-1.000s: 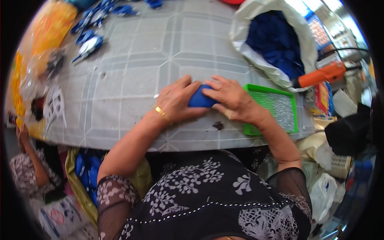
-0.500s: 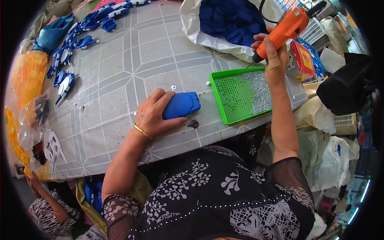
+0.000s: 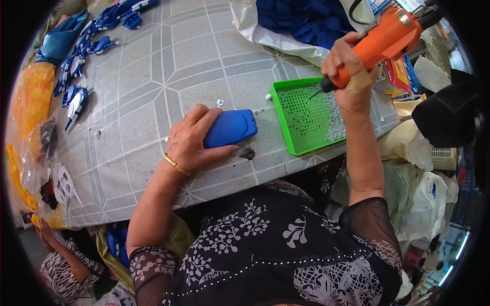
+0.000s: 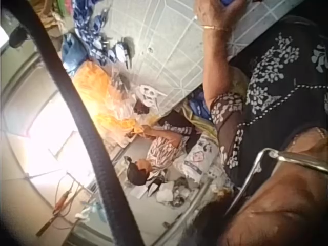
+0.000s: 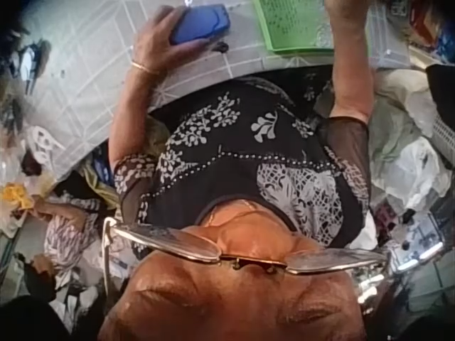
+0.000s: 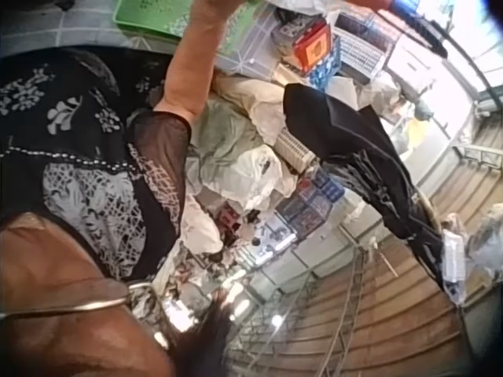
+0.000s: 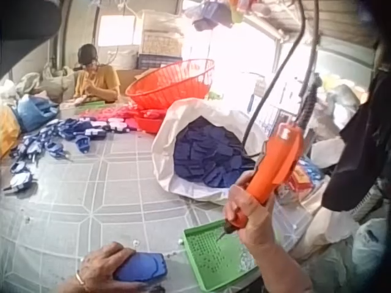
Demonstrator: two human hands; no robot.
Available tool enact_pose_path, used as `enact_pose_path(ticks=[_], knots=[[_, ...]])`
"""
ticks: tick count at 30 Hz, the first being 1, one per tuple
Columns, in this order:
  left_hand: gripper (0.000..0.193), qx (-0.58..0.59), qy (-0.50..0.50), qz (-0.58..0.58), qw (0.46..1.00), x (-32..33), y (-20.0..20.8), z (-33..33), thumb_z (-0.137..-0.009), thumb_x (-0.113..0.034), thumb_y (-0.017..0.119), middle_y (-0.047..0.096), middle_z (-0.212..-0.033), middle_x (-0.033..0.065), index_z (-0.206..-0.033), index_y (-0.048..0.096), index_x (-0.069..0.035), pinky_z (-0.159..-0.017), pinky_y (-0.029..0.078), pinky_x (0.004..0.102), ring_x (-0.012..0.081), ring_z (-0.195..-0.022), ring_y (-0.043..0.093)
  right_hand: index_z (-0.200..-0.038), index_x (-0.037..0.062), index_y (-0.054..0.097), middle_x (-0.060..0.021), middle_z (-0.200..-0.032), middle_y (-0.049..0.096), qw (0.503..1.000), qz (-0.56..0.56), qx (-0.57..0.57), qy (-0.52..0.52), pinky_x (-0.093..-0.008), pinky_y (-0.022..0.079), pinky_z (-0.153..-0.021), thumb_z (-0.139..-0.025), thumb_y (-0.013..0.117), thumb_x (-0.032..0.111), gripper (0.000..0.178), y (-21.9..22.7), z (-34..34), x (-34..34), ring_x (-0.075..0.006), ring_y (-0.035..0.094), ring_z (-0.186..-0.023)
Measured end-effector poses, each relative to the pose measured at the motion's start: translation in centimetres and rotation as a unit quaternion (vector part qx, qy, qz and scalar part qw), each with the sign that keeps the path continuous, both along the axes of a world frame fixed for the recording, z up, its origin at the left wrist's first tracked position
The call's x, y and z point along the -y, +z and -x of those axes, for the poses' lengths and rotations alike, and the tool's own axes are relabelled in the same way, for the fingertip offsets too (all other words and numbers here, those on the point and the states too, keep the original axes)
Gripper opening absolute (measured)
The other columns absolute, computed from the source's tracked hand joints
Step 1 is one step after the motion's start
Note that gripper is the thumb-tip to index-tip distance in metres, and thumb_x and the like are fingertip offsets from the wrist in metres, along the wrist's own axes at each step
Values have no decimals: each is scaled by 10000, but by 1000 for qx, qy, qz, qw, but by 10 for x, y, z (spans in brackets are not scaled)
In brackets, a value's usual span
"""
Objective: Assembling and securing blue and white plastic toy components using an electric screwdriver.
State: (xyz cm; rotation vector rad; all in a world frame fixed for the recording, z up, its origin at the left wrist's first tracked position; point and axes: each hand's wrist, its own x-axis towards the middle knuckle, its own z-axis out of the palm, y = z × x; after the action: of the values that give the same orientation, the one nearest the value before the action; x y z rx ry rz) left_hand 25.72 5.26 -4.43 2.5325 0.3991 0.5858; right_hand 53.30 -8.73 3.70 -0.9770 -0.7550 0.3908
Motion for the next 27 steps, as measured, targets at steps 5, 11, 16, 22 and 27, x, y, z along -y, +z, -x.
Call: enact_pose_path(ticks=[5, 11, 16, 22, 27], knots=[[688, 9, -8, -7, 1000, -2, -2, -1, -649, -405, 862, 626, -1046, 130, -1201, 654, -51, -756, 559, 433, 331, -893, 680, -1042, 58, 578, -12, -682, 546, 999, 44, 12, 16, -281, 440, -547, -864, 756, 88, 253, -27, 16, -10, -123, 547, -546], [686, 2, -10, 2, 1000, -3, 0, -2, -649, -398, 859, 628, -1044, 135, -1201, 653, -45, -755, 562, 429, 332, -888, 681, -1021, 47, 597, -2, -704, 583, 999, 30, 9, 26, -216, 405, -471, -844, 798, 93, 272, -43, 15, -17, -100, 596, -547], [687, 1, -10, 8, 1000, -3, 0, -2, -653, -402, 859, 627, -1046, 134, -1203, 653, -46, -757, 561, 428, 333, -890, 681, -1029, 52, 587, 1, -723, 585, 999, 23, 3, 27, -222, 419, -485, -839, 797, 96, 287, -46, 17, -18, -100, 594, -551], [698, -6, -12, -2, 1000, -5, -3, -1, -658, -419, 863, 621, -1051, 130, -1209, 653, -46, -759, 560, 421, 327, -892, 682, -1026, 58, 579, 8, -723, 578, 999, 42, 12, 27, -220, 409, -476, -838, 796, 99, 290, -50, 17, -20, -98, 591, -548], [704, -3, -9, -5, 1000, -5, -4, -1, -660, -425, 862, 619, -1050, 129, -1213, 651, -43, -760, 560, 421, 324, -891, 681, -1011, 55, 583, 9, -722, 577, 999, 41, 19, 24, -219, 403, -470, -836, 795, 94, 277, -52, 14, -19, -98, 590, -545]])
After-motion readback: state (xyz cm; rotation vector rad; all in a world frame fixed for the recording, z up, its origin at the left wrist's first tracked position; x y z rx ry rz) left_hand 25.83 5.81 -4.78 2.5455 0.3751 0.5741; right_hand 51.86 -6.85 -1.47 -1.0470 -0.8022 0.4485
